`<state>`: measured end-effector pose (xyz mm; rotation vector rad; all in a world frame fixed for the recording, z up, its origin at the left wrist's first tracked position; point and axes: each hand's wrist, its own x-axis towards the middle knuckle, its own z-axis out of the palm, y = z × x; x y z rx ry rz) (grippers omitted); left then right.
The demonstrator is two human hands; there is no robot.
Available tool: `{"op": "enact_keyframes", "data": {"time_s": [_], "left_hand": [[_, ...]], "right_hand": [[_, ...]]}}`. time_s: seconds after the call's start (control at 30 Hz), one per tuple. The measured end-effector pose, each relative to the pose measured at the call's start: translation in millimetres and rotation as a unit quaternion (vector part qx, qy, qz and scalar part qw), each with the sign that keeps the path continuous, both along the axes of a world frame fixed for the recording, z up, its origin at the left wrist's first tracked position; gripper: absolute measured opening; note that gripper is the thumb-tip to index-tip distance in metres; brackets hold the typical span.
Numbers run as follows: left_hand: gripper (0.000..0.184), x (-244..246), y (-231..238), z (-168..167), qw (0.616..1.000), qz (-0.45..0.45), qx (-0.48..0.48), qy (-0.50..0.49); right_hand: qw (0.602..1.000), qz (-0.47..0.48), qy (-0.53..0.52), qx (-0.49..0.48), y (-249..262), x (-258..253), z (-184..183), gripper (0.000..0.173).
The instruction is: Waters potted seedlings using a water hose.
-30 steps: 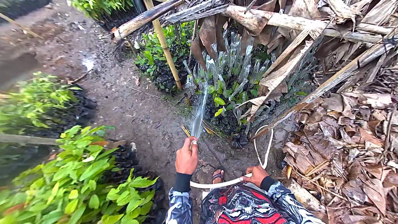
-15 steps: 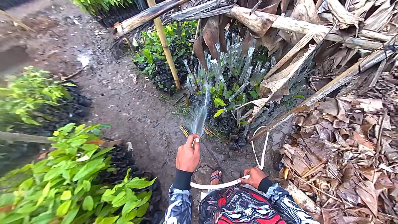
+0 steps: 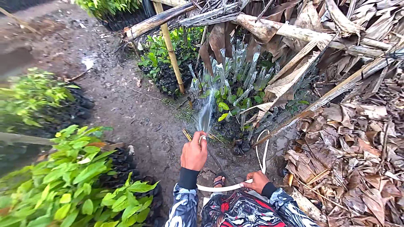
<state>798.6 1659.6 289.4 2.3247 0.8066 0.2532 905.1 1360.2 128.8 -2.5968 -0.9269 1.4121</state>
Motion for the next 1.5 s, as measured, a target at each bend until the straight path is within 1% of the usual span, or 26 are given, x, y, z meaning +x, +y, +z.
{"op": "enact_keyframes", "data": {"time_s": [0.07, 0.17, 0.33, 0.47, 0.63, 0.77, 0.9, 1.03, 1.13, 1.3, 1.43, 1.5], "left_hand": [[0.038, 7.7, 2.8, 10.7, 1.000, -0.004, 0.000, 0.028], [0.036, 15.3, 10.8, 22.9, 0.999, -0.008, 0.022, 0.034], [0.036, 15.6, 16.7, 31.9, 0.998, -0.017, 0.036, 0.056], [0.037, 9.4, 15.5, 26.2, 0.998, -0.010, 0.063, 0.001], [0.038, 4.1, 12.4, 22.2, 0.997, -0.042, 0.039, 0.051], [0.037, 0.3, 13.5, 20.8, 0.998, -0.019, 0.055, 0.018], [0.038, 3.0, 9.3, 20.6, 0.996, -0.046, 0.048, 0.060], [0.037, 6.1, 6.8, 22.1, 0.997, -0.037, 0.052, 0.039], [0.037, 11.5, 4.6, 26.6, 0.995, -0.056, 0.049, 0.069], [0.037, 19.8, -12.7, 27.7, 0.993, -0.073, 0.083, 0.051], [0.038, 27.8, -33.0, 28.2, 0.987, -0.108, 0.083, 0.082], [0.038, 31.0, -38.9, 27.8, 0.988, -0.105, 0.089, 0.068]], "right_hand": [[1.000, 0.004, -0.003, 0.004, 1.2, -1.3, 1.5, 0.076], [0.999, 0.030, -0.001, 0.026, 11.4, -2.2, 13.6, 0.077], [0.997, 0.056, -0.012, 0.051, 24.4, -2.6, 28.6, 0.077], [0.997, 0.050, -0.016, 0.055, 22.4, -2.0, 30.7, 0.078], [0.996, 0.049, -0.005, 0.068, 20.4, -3.0, 34.2, 0.077], [0.996, 0.051, -0.006, 0.071, 19.6, -4.3, 30.3, 0.076], [0.996, 0.057, -0.006, 0.064, 19.6, -3.7, 31.1, 0.078], [0.997, 0.052, -0.002, 0.064, 18.0, -3.4, 34.3, 0.078], [0.996, 0.049, -0.003, 0.071, 16.2, -2.8, 36.2, 0.077], [0.996, 0.046, -0.002, 0.077, 12.3, -2.8, 36.3, 0.077], [0.996, 0.039, -0.005, 0.086, 2.0, -2.8, 31.4, 0.078], [0.996, 0.033, -0.011, 0.088, -3.2, -2.8, 28.0, 0.078]]}}
